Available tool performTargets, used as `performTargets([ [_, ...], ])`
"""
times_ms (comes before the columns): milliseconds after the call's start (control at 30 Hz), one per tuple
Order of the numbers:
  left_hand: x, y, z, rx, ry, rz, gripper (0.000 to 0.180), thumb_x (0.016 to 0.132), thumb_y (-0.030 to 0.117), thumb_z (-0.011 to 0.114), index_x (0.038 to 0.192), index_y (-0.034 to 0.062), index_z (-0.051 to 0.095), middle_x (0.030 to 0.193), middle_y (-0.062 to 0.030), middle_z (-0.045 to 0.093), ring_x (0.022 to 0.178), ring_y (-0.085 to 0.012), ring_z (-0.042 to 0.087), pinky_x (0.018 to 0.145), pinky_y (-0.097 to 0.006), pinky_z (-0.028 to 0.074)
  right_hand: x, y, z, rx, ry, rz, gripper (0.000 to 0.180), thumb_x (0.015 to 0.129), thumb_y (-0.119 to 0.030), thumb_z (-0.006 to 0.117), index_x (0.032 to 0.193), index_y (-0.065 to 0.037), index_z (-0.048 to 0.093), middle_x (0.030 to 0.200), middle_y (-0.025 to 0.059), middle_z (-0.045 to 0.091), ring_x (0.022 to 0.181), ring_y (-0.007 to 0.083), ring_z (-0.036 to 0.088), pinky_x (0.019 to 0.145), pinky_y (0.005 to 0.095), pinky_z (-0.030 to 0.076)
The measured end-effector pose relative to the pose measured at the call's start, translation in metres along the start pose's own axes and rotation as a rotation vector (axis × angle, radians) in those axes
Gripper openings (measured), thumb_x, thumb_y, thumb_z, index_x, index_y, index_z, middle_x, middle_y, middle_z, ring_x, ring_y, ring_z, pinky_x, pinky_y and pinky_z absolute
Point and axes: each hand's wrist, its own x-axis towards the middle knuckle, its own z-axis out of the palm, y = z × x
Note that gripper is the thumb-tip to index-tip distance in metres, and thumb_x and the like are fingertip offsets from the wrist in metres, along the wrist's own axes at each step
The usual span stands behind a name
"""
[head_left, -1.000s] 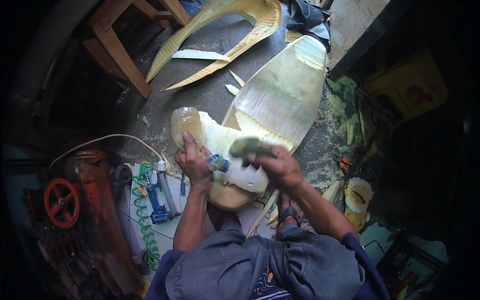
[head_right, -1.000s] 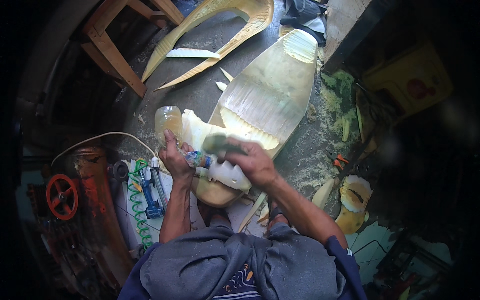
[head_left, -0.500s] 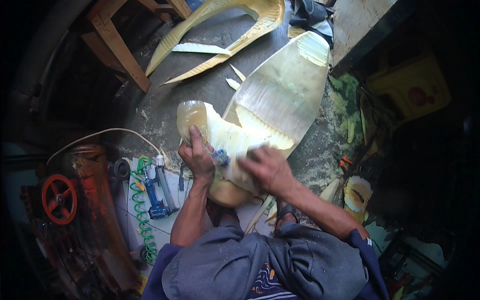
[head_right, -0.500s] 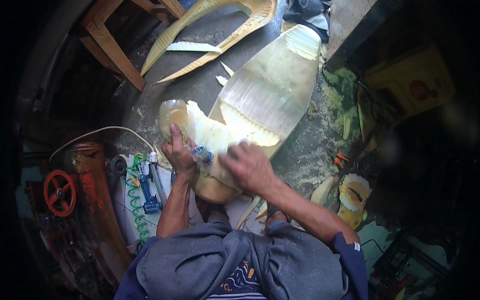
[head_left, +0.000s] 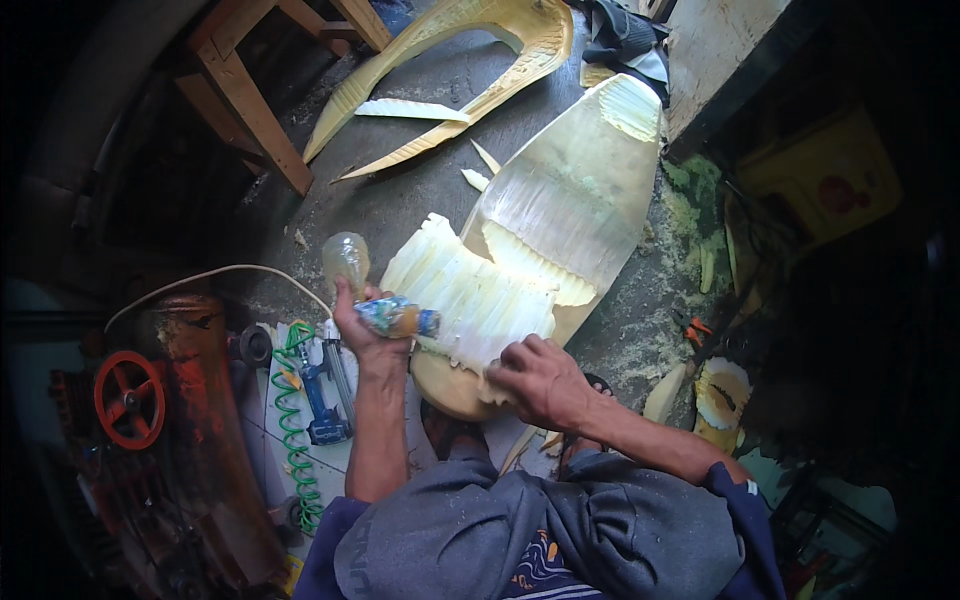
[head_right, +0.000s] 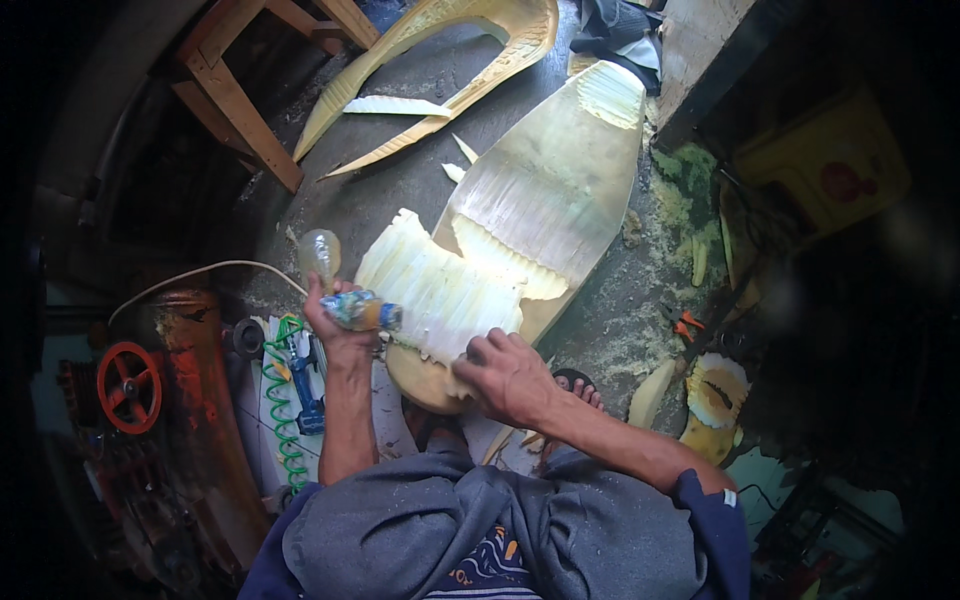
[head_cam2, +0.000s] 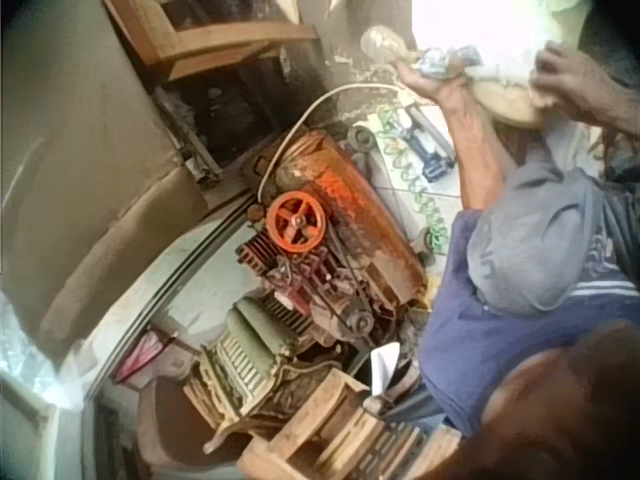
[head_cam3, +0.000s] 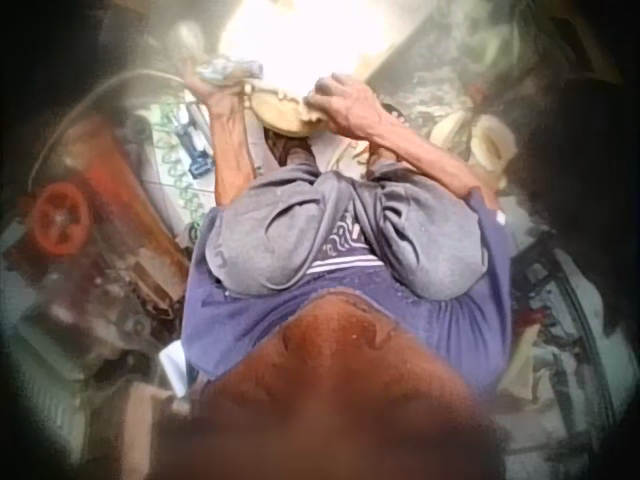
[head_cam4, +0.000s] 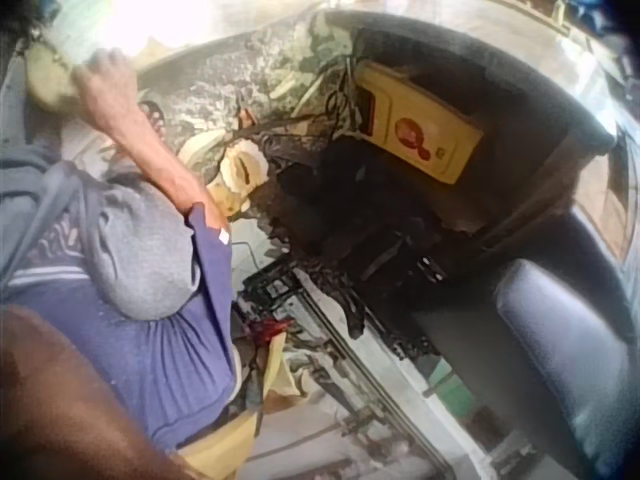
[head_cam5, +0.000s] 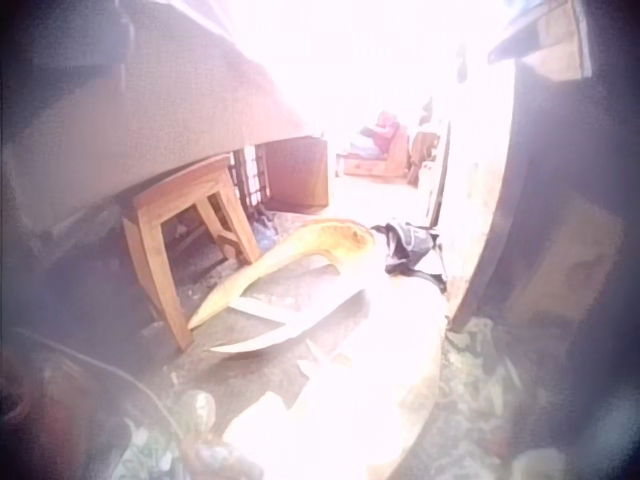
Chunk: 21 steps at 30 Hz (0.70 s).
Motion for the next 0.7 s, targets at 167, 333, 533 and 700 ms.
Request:
performTargets([
  [167, -0.011, 0.013, 0.01, -0.004, -0.045, -0.047, 0.054, 0.104, 0.055, 0.055, 0.07, 0.0136, 0.047, 0.054, 0.0023, 0.037, 0.043, -0.0134, 0.035, 0.047, -0.033, 0.037, 0.031, -0.006, -0.016, 0.713, 0.051, 0.554, 0.036, 0.092, -0.027, 0.064, 0.121, -0.005, 0.071, 0.089, 0.0127, 0.069, 0.083, 0.0229, 0.065, 0.079, 0.0358, 0.052],
  [333, -0.022, 0.009, 0.033, -0.006, -0.006, -0.077, 0.051, 0.104, 0.053, 0.057, 0.074, 0.0128, 0.044, 0.057, 0.0028, 0.034, 0.042, -0.0124, 0.031, 0.045, -0.03, 0.033, 0.051, -0.009, -0.013, 1.018, 0.013, 0.637, 0.041, 0.093, -0.032, 0.064, 0.122, -0.004, 0.072, 0.088, 0.0047, 0.069, 0.083, 0.0135, 0.061, 0.077, 0.031, 0.05],
  [533, -0.03, -0.006, 0.034, 0.206, -0.086, 0.168, 0.048, 0.105, 0.047, 0.059, 0.08, 0.0068, 0.051, 0.063, 0.0016, 0.039, 0.046, -0.0094, 0.037, 0.045, -0.028, 0.036, 0.041, -0.014, -0.005, 1.288, -0.029, 0.802, 0.032, 0.092, -0.021, 0.069, 0.118, -0.003, 0.074, 0.088, 0.0042, 0.069, 0.085, 0.0148, 0.064, 0.078, 0.0298, 0.051],
  [700, -0.027, -0.031, 0.033, 0.702, -0.044, 0.452, 0.047, 0.107, 0.044, 0.057, 0.091, 0.0005, 0.064, 0.065, -0.0023, 0.054, 0.048, -0.0114, 0.051, 0.041, -0.028, 0.04, 0.027, 0.012, -0.028, 0.689, 0.26, 0.215, 0.022, 0.091, -0.009, 0.066, 0.11, -0.004, 0.076, 0.103, 0.0137, 0.071, 0.092, 0.0239, 0.068, 0.082, 0.0349, 0.054],
])
